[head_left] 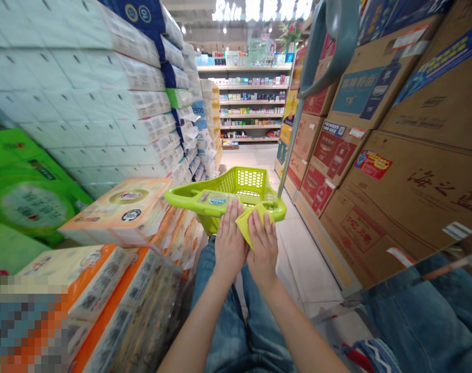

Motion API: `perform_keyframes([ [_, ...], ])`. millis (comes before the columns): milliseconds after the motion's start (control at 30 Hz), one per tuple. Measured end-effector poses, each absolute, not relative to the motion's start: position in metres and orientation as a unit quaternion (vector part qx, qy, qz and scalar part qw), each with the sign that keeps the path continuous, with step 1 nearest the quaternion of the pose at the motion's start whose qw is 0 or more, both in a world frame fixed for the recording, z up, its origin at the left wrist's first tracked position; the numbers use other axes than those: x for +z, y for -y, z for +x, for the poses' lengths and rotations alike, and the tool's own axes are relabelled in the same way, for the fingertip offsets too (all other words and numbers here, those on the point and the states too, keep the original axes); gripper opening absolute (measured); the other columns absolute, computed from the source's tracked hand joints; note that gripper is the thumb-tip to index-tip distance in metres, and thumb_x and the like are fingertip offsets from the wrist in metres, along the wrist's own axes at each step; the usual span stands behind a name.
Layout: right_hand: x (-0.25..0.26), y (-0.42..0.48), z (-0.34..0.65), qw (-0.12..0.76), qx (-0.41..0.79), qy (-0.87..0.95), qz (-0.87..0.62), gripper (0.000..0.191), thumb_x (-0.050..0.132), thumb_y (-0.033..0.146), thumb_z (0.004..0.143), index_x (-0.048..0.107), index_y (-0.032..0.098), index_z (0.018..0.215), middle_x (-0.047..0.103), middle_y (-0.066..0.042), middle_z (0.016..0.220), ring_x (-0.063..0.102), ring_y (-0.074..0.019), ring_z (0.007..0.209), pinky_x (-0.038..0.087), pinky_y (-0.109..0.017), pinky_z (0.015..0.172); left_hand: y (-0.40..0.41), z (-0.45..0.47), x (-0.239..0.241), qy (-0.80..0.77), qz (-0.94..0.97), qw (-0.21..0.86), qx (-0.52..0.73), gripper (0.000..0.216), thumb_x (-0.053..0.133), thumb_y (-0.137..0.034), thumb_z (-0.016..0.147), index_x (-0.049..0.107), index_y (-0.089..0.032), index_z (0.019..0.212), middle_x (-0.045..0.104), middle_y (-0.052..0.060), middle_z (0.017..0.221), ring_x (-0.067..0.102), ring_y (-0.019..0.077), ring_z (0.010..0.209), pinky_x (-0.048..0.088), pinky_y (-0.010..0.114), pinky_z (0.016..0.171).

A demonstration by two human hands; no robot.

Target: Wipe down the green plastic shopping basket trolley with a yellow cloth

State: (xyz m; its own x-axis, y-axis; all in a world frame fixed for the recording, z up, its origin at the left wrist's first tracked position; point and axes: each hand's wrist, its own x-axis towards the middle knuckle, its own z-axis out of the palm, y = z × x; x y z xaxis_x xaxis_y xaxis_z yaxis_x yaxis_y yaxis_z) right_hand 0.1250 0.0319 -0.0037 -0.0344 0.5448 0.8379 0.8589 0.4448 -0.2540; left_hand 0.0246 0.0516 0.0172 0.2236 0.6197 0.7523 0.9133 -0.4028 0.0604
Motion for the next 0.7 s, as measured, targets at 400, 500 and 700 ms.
perform_keyframes([
  [400, -0.004, -0.040, 0.186, 0.582, -0.085, 0.608, -0.534, 0.090, 0.031, -0.003, 0.075, 0.018, 0.025, 0.159, 0.029, -0.005, 0.164, 0.021, -0.0218, 0.153, 0.024, -0.057, 0.123, -0.051, 0.028, 0.022, 0.504, -0.758, 0.192, -0.366, 0.081, 0.041, -0.009, 0.086, 0.005, -0.008, 0.158, 0.029, 0.019, 0.161, 0.021, 0.0276, 0.152, 0.029, 0.046, 0.121],
  [500, -0.002, -0.037, 0.165, 0.583, -0.090, 0.612, -0.527, 0.089, 0.031, -0.001, 0.076, 0.014, 0.024, 0.160, 0.025, -0.005, 0.165, 0.018, -0.0229, 0.154, 0.024, -0.058, 0.122, -0.050, 0.028, 0.021, 0.505, -0.759, 0.194, -0.362, 0.080, 0.042, -0.008, 0.087, 0.006, -0.007, 0.158, 0.029, 0.020, 0.161, 0.020, 0.0279, 0.152, 0.028, 0.047, 0.121],
  [700, 0.000, -0.034, 0.127, 0.505, -0.150, 0.681, -0.509, 0.072, 0.036, 0.004, 0.090, 0.024, 0.024, 0.158, 0.046, -0.008, 0.155, 0.019, -0.0215, 0.153, 0.024, -0.053, 0.123, -0.051, 0.025, 0.019, 0.504, -0.760, 0.185, -0.366, 0.072, 0.041, -0.014, 0.092, 0.011, -0.008, 0.158, 0.031, 0.020, 0.160, 0.021, 0.0280, 0.152, 0.031, 0.048, 0.119],
])
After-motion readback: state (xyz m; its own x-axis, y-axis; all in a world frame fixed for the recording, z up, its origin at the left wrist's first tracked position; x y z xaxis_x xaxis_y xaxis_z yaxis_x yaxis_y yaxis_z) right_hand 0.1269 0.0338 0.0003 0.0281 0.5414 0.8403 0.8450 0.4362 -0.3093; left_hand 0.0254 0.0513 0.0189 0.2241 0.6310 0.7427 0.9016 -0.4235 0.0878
